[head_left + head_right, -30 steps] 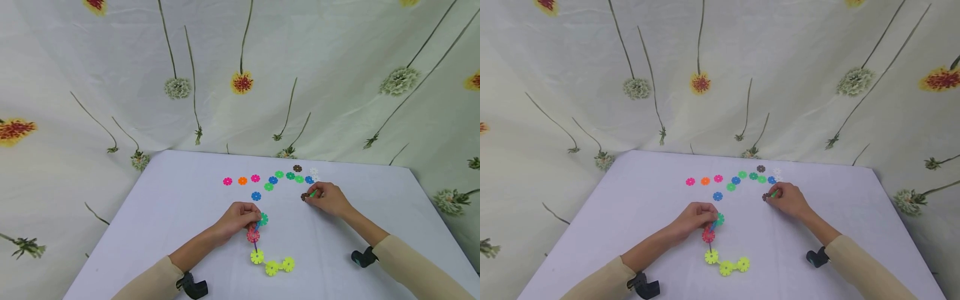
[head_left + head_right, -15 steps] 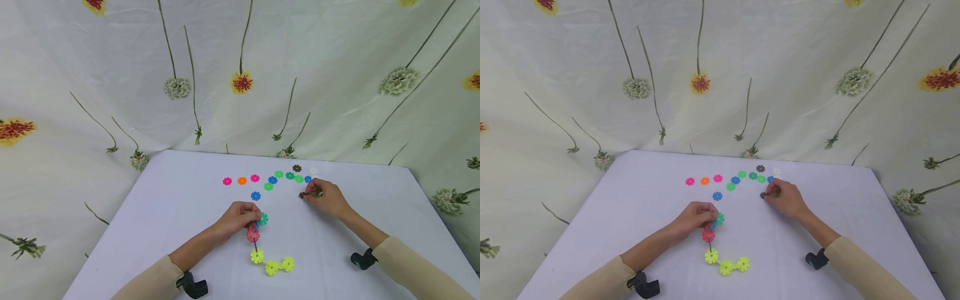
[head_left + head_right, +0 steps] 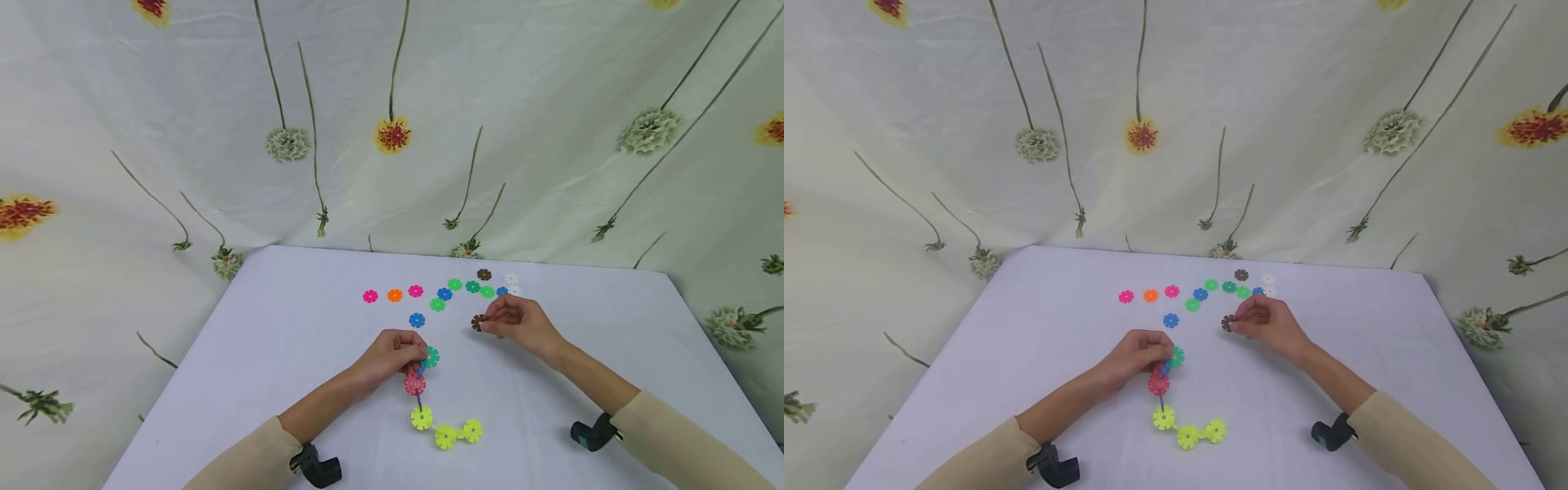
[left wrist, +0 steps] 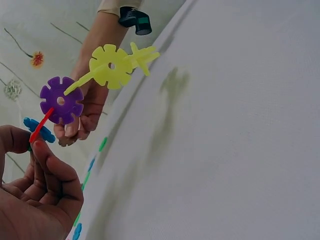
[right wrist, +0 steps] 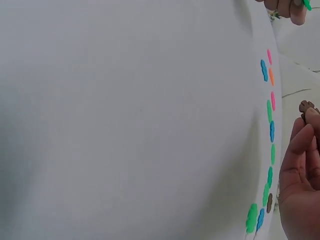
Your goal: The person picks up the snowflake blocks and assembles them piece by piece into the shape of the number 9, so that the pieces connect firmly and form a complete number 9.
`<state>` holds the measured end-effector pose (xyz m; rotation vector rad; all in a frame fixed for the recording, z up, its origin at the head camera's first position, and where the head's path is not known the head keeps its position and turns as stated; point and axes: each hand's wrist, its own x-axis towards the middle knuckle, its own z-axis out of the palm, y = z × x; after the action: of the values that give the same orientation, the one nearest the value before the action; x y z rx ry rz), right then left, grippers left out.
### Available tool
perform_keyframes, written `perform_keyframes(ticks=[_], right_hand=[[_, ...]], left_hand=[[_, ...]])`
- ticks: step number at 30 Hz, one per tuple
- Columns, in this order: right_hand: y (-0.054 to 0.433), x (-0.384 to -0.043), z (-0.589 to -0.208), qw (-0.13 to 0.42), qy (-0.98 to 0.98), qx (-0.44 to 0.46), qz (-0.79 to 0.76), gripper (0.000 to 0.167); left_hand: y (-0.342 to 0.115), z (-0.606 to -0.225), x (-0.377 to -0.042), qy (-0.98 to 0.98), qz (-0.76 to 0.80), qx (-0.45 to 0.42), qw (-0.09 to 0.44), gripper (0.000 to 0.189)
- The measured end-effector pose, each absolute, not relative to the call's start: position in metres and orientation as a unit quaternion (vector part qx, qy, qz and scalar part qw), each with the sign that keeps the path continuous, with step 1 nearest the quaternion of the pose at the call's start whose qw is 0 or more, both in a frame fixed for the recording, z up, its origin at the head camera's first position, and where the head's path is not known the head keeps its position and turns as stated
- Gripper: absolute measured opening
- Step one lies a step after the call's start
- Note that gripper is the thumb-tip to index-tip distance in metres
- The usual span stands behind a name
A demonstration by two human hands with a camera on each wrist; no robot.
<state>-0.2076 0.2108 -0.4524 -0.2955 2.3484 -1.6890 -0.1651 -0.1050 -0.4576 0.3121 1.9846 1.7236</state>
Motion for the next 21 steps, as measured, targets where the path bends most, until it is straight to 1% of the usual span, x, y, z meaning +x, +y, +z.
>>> perform_keyframes(ticks=[12,21], right_hand=[[0.181,-0.183,-0.443,0.133,0.770,-0.194,-0.593,0.021],[0.171,-0.172,-0.439,0.166,0.762,-0.205,-0.592,0.020]], left_hand=[[-0.101,-0.458,-0.167,0.731,0.628,0.107,0.245,0.022],[-0.102,-0.461,-0.167,0.729,0.630,0.103,0.247,0.023]])
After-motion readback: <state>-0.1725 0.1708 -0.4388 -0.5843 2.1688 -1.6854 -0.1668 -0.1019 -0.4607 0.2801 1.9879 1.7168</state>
